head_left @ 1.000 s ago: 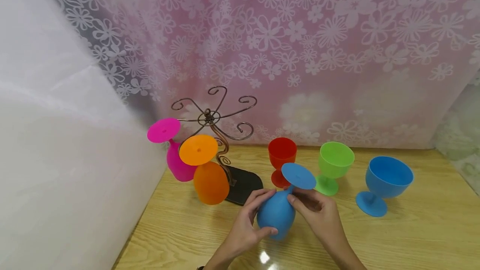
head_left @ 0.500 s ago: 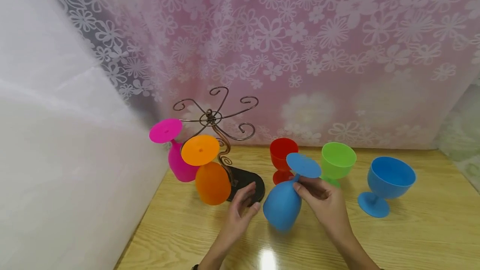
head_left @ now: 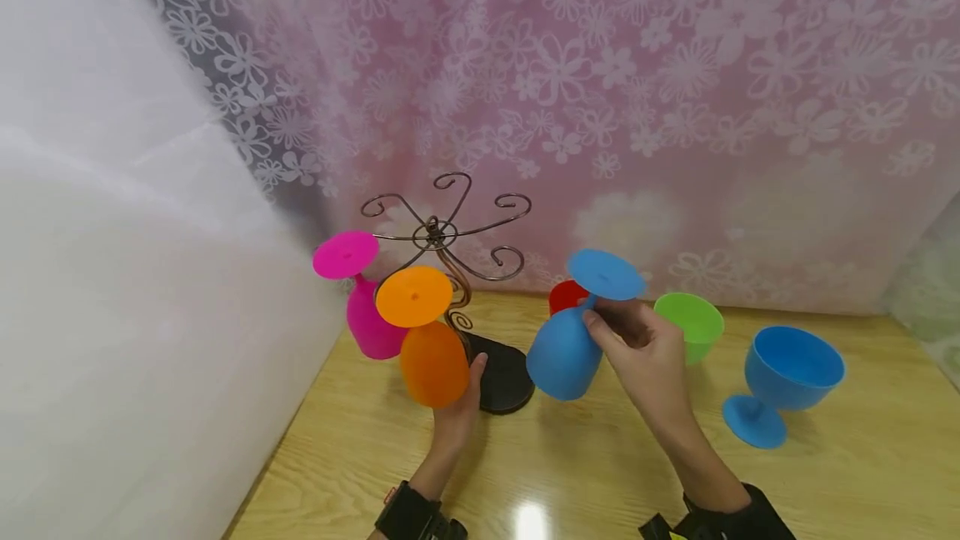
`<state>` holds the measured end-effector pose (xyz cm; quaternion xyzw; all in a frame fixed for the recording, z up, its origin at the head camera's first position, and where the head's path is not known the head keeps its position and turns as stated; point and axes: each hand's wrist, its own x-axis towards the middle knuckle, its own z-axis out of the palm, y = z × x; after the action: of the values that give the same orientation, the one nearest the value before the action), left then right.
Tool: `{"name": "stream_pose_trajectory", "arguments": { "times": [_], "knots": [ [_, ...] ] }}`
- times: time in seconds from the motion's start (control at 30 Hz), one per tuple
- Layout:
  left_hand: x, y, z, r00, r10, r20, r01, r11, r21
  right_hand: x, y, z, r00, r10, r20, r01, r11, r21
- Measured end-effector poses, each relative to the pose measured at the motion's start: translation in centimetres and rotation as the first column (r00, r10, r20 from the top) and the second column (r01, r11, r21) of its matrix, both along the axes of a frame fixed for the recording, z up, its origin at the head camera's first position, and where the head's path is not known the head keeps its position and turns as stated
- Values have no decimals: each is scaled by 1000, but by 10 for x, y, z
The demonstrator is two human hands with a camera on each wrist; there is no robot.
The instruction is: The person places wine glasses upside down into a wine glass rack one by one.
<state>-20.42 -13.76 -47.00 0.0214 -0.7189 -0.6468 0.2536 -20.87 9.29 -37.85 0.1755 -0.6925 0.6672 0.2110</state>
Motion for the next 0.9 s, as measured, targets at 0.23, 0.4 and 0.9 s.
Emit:
{"name": "stream_pose_trajectory", "arguments": {
  "times": [0.23,0.4,0.9],
  "knots": [
    [-14,9,-4,971,228,-65,-234,968,-94,-20,-23,13,999,0,-48,2,1000,29],
    [-21,14,1,921,335,-198,-355,932,-74,-33,-36,16,1000,-2,-28,4,998,58],
    [-38,12,-2,710,454,-538,-583,808,-87,-44,-71,23,998,29,-47,-23,992,123]
  ]
}}
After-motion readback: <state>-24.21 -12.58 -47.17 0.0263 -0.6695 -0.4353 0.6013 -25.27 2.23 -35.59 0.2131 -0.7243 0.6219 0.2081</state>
